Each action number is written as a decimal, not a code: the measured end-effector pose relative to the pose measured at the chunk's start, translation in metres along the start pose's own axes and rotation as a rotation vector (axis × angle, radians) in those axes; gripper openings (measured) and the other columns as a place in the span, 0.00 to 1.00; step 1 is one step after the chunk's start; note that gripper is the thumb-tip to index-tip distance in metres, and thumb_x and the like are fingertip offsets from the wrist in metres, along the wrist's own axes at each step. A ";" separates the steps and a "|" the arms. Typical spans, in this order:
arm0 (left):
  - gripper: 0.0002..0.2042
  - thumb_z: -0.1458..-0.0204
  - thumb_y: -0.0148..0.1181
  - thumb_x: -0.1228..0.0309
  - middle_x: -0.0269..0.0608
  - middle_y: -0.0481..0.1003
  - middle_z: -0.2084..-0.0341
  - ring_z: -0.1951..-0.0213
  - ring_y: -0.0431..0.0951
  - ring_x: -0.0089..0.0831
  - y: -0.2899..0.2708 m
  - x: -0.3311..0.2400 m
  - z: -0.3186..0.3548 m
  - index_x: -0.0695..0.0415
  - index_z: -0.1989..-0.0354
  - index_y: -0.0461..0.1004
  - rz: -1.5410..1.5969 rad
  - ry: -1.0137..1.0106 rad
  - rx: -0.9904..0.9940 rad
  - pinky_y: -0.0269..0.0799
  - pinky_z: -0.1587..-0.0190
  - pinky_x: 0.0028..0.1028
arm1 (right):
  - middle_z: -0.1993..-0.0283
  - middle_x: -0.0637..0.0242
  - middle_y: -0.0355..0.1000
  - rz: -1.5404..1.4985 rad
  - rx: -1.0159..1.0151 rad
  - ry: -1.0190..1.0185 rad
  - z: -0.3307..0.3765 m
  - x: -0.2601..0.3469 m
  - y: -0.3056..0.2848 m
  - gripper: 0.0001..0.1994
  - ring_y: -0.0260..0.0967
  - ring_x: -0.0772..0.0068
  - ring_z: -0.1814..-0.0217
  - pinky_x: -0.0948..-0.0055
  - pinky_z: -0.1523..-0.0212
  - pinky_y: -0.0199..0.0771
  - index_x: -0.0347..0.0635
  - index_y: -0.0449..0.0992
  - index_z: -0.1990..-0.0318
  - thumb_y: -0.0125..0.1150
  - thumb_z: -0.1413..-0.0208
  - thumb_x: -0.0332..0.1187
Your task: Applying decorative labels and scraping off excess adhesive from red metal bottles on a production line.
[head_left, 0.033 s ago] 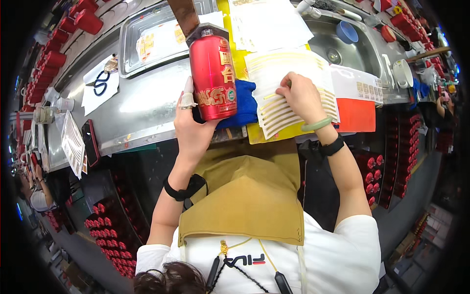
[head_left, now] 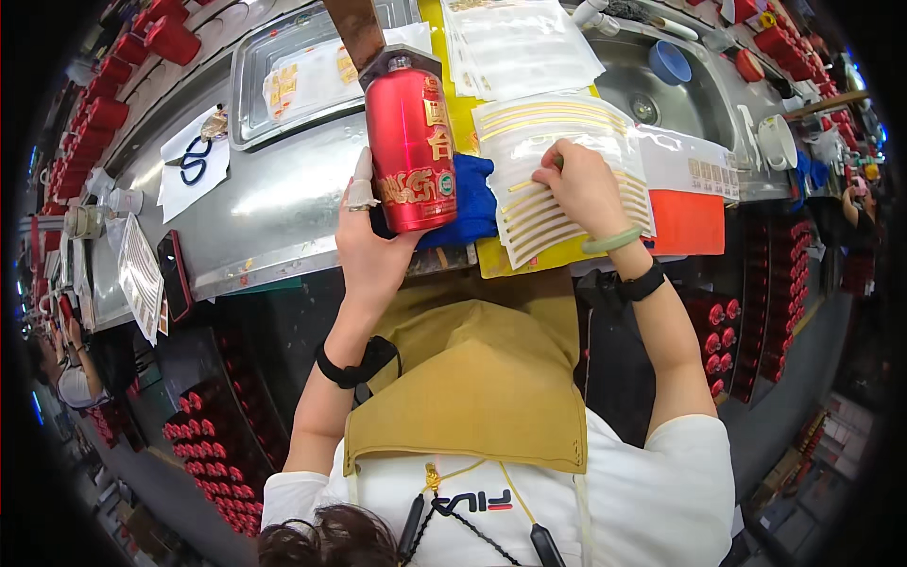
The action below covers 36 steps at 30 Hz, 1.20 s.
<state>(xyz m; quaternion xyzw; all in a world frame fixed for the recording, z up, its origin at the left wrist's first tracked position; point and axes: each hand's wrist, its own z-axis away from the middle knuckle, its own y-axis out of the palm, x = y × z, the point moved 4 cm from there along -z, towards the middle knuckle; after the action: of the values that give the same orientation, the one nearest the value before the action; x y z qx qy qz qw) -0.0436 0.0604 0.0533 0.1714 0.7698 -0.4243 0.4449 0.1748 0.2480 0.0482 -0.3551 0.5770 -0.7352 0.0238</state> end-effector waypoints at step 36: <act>0.32 0.36 0.57 0.75 0.55 0.57 0.27 0.26 0.57 0.42 -0.001 -0.008 0.022 0.64 0.24 0.53 0.377 -0.043 0.073 0.50 0.26 0.37 | 0.69 0.56 0.72 -0.493 0.044 -0.201 0.056 0.115 0.004 0.08 0.68 0.55 0.67 0.62 0.64 0.67 0.34 0.77 0.65 0.67 0.40 0.31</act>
<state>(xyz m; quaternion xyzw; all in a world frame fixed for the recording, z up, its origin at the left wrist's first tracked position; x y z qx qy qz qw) -0.0285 0.0431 0.0552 0.3194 0.6986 -0.3645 0.5263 0.1185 0.1486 0.1059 -0.5556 0.4515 -0.6923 -0.0911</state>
